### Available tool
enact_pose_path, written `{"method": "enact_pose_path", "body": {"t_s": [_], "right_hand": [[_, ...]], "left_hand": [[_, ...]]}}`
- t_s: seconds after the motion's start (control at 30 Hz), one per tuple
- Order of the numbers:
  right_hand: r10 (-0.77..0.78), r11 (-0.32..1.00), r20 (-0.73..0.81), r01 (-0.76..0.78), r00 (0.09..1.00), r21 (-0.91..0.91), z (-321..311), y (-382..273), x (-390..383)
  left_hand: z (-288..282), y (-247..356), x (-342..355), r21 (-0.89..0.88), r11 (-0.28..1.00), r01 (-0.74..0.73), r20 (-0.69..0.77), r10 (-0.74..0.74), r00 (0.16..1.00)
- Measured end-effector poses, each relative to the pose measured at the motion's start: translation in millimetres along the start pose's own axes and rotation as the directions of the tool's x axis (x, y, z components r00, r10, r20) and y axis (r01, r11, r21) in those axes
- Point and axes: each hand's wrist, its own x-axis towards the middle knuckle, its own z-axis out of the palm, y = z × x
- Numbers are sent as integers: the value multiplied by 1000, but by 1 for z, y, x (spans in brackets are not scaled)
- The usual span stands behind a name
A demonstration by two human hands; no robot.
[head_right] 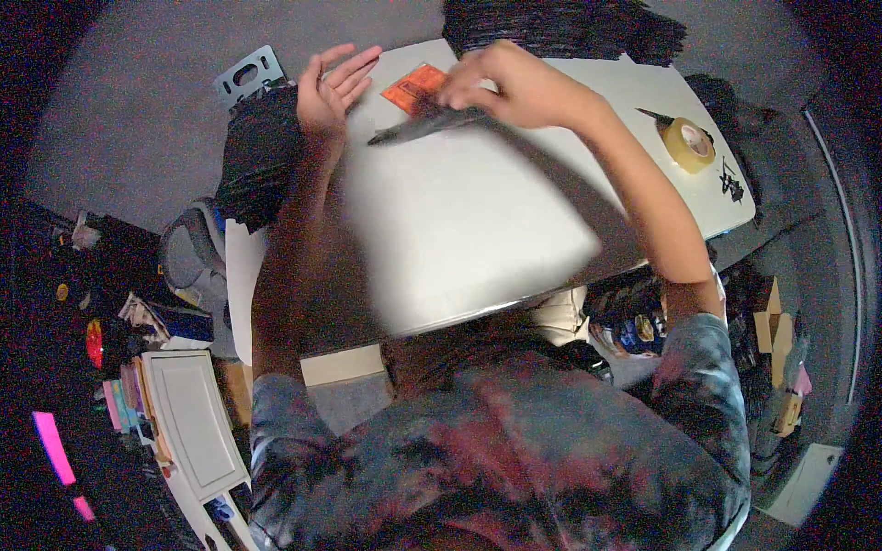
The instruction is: Placing orange packages into black mailer bags and sealing them with tape.
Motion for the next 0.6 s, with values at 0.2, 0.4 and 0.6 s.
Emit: {"method": "enact_pose_path", "body": {"t_s": [0.2,0.4,0.6], "right_hand": [[233,963,558,-270,796,-17,-9,-7,-60],[431,902,-6,-431,902,-40,89,-13,-75],[496,867,149,-481,855,-127,128,-12,-96]], "left_hand": [[2,-22,-5,495,846,-198,463,-65,884],[62,-93,-71,784,253,-567,579,34,815],[71,-119,-95,813,191,-550,563,-19,826]]}}
